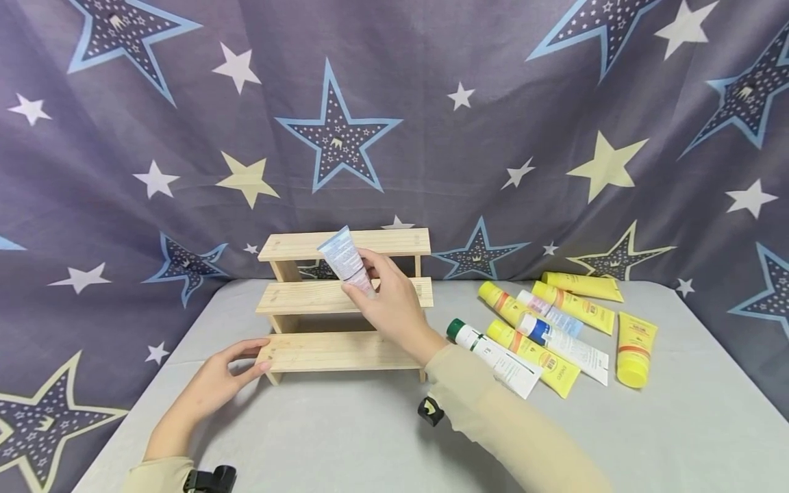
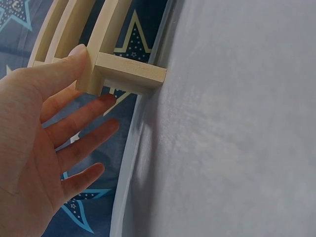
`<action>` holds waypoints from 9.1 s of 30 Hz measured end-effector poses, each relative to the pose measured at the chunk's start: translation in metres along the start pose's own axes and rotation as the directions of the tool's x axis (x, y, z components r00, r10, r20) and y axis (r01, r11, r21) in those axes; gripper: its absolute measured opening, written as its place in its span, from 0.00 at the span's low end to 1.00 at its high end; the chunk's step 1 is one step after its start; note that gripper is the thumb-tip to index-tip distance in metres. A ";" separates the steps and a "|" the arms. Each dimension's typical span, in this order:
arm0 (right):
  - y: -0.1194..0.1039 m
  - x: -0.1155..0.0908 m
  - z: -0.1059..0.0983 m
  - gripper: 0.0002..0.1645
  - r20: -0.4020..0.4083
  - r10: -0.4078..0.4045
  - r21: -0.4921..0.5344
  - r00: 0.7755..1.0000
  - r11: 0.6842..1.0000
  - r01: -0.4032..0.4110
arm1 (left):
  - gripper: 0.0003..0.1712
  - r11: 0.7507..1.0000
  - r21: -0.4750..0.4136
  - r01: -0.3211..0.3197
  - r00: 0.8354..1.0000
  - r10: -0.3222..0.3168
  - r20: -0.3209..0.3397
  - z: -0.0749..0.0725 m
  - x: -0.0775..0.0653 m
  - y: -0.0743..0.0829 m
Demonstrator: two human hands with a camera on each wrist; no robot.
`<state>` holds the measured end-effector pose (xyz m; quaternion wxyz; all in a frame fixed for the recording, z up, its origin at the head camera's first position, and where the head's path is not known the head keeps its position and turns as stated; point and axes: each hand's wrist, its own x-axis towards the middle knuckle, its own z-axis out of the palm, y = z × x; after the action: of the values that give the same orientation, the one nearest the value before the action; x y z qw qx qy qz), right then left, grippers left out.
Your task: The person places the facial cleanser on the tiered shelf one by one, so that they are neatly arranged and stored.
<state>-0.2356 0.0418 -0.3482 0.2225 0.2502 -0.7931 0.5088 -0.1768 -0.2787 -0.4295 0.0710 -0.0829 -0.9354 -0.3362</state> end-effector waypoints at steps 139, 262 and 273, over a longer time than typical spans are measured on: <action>-0.004 -0.055 -0.085 0.22 0.011 -0.026 0.094 1.000 0.995 0.024 | 0.28 0.999 -0.045 0.012 1.000 -0.011 0.011 0.003 0.002 -0.001; 0.072 -0.115 -0.157 0.30 -0.305 0.381 -0.218 0.873 0.864 -0.453 | 0.28 0.996 -0.086 0.031 0.999 -0.030 0.012 0.005 -0.001 -0.003; 0.056 -0.102 -0.163 0.25 -0.337 0.375 -0.115 0.864 0.894 -0.433 | 0.28 0.995 -0.088 0.038 0.999 -0.037 0.015 0.004 -0.001 -0.002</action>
<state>-0.1760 0.2290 -0.3868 0.2530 -0.0257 -0.8277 0.5002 -0.1766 -0.2779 -0.4344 0.0546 -0.0706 -0.9216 -0.3778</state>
